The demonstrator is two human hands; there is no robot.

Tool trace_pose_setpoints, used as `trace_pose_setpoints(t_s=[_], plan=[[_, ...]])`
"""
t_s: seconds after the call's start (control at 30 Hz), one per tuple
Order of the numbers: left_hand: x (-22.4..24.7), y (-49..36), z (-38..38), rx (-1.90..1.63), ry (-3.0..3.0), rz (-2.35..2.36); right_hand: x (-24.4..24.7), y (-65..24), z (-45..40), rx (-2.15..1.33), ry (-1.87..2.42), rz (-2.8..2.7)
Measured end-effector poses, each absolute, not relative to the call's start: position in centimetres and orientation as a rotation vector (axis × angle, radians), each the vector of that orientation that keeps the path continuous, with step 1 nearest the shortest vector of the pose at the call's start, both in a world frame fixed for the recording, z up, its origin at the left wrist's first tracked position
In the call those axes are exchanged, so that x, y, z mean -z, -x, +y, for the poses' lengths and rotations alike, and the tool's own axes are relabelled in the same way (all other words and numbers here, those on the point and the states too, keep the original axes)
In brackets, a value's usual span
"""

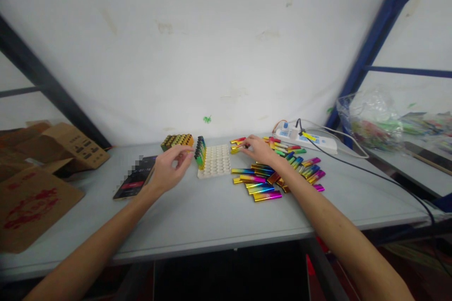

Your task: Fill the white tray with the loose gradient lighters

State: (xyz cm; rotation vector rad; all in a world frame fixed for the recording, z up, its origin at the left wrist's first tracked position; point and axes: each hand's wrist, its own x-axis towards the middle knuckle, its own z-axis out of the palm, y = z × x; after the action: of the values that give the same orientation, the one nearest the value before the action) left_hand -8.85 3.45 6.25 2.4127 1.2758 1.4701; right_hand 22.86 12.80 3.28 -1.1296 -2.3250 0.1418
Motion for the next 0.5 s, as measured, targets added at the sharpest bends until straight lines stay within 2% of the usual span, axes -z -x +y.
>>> trace_pose_setpoints(t_s=[0.27, 0.5], plan=[[-5.5, 7.0, 2.5, -1.37, -2.442, 1.065, -4.5, -20.0, 10.7, -0.955, 0.813, -1.902], [-4.5, 5.9, 2.3, -1.09, -2.09, 1.023, -5.0, -17.4, 7.9, -1.253, 0.649, -1.814]])
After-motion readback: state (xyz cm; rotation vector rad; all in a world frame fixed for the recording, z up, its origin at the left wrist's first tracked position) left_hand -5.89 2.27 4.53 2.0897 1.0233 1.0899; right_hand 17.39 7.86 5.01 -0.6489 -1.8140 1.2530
